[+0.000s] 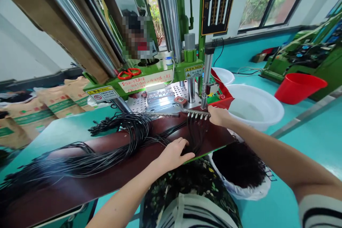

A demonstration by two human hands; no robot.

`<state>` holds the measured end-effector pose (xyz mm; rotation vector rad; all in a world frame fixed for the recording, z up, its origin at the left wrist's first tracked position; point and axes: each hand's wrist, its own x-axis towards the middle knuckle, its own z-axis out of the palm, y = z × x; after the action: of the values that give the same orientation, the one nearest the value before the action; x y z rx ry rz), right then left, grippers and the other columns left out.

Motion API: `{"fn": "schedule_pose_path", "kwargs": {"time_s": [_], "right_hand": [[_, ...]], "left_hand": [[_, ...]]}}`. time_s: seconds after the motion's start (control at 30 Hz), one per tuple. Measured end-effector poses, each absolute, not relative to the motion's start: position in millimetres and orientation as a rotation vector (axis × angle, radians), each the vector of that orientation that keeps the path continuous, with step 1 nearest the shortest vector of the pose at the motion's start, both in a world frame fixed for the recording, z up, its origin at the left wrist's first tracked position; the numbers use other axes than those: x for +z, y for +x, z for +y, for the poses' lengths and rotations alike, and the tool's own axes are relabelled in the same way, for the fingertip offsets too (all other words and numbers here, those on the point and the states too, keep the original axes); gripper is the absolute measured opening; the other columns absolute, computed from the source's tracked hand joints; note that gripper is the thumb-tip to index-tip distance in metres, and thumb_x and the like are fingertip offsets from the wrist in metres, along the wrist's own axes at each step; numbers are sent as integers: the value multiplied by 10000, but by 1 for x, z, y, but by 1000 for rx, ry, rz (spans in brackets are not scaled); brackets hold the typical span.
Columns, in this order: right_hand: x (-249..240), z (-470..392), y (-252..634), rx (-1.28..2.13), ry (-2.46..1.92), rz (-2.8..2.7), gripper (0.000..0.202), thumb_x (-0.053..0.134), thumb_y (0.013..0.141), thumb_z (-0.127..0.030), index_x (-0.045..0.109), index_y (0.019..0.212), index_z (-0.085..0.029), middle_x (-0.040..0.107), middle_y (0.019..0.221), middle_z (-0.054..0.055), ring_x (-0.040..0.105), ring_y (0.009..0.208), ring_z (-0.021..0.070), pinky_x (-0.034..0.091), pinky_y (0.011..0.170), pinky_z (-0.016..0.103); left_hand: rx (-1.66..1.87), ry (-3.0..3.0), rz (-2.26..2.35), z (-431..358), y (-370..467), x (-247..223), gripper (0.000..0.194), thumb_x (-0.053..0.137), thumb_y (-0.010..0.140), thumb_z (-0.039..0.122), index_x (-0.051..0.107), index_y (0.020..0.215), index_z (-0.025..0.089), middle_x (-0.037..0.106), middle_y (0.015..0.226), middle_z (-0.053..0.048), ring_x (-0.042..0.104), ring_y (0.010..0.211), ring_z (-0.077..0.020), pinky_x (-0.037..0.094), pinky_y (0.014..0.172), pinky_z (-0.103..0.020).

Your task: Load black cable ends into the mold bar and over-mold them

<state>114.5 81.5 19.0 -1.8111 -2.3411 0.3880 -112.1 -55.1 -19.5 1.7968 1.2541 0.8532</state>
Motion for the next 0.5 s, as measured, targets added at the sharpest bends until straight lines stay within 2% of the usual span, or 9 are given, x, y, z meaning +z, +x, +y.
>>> {"fn": "schedule_pose_path", "kwargs": {"time_s": [0.1,0.2,0.37,0.5], "right_hand": [[34,80,106,362,-1743,-2380,185,516,679,-155,541,860,-183,641,782,67,576,718,224,348,613,277],[57,87,89,379,-1603,-2426,250,484,665,-100,542,888,-198,648,827,30,571,769,202,359,660,260],[82,125,41,513,-1371,-2477,336,494,602,-43,620,856,-222,665,848,-15,570,825,182,371,699,230],[64,166,0,662,-1309,-2417,264,558,573,-23,671,738,-196,671,764,-1,580,805,191,394,692,235]], "left_hand": [[785,1586,1231,-39,-123,-19,467,708,616,439,561,984,191,567,705,-21,546,678,-190,413,726,-316],[739,1149,1086,-16,-129,-20,695,752,585,387,440,1165,166,620,785,-43,600,647,-164,456,673,-302],[822,628,570,9,-113,-22,548,783,573,200,529,1056,154,648,956,-103,631,861,-167,442,799,-286],[934,527,599,26,-94,-26,321,704,676,222,579,951,113,671,852,-120,651,791,-200,455,720,-294]]}}
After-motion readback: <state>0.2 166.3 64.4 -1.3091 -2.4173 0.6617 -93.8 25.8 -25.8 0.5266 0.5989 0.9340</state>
